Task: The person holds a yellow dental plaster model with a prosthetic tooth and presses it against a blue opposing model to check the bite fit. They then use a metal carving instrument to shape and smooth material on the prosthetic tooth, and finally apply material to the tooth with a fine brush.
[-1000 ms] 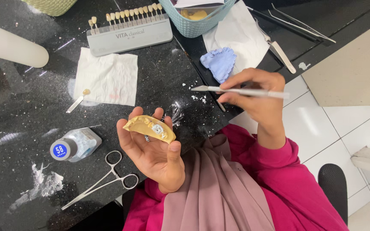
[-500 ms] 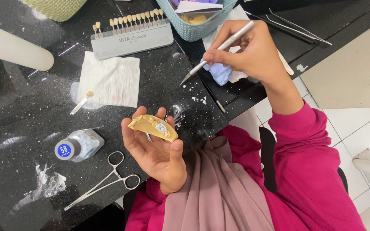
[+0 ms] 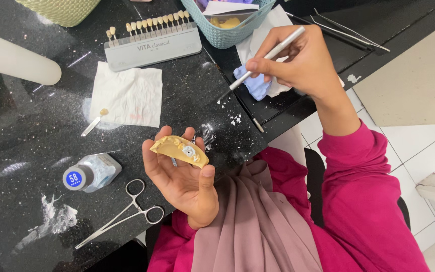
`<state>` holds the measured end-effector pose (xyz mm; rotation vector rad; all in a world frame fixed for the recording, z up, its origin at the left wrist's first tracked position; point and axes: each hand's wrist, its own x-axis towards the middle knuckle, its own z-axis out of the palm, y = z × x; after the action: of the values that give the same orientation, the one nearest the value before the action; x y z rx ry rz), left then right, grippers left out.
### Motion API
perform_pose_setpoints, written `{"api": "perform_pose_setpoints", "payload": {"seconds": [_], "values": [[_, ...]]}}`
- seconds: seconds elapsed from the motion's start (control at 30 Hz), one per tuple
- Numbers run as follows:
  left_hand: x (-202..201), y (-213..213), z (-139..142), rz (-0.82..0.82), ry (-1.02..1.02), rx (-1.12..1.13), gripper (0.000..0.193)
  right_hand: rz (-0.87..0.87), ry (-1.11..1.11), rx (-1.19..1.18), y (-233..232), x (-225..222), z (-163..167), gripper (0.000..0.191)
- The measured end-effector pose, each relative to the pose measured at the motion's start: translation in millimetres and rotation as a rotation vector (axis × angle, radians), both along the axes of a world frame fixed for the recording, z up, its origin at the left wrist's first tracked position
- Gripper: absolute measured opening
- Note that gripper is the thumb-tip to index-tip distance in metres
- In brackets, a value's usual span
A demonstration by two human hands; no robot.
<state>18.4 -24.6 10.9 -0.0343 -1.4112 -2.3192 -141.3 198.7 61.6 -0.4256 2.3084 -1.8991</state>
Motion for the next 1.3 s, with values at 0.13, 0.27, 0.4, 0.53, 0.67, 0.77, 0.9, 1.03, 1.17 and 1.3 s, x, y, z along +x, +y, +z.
{"api": "perform_pose_setpoints", "payload": {"seconds": [0.13, 0.27, 0.4, 0.53, 0.67, 0.77, 0.9, 1.03, 1.17, 1.3], "values": [[0, -1, 0, 0.001, -0.007, -0.002, 0.094, 0.035, -0.035, -0.012, -3, -1, 0, 0.015], [0, 0, 1, -0.002, -0.002, -0.002, 0.094, 0.03, -0.059, 0.066, 5, 5, 5, 0.014], [-1, 0, 2, -0.025, -0.004, -0.005, 0.093, -0.034, 0.018, -0.08, 3, 11, -2, 0.018], [0, -2, 6, -0.071, -0.033, -0.006, 0.092, -0.031, 0.002, -0.041, 6, 17, -9, 0.02], [-1, -1, 9, -0.097, -0.039, -0.006, 0.092, -0.039, 0.031, -0.076, 14, 24, -13, 0.018], [-1, -1, 10, -0.119, -0.047, -0.003, 0.093, -0.131, 0.092, -0.158, 13, 28, -21, 0.017], [0, -1, 12, -0.123, -0.063, 0.002, 0.094, -0.094, 0.081, -0.133, 16, 35, -26, 0.018], [-1, 0, 12, -0.133, -0.054, -0.009, 0.093, -0.135, 0.045, -0.189, 18, 39, -27, 0.016], [-2, -3, 11, -0.157, -0.047, -0.027, 0.094, -0.209, 0.074, -0.15, 9, 38, -31, 0.018], [-2, -4, 10, -0.17, -0.052, -0.03, 0.093, -0.16, 0.046, -0.132, 7, 40, -30, 0.018]]}}
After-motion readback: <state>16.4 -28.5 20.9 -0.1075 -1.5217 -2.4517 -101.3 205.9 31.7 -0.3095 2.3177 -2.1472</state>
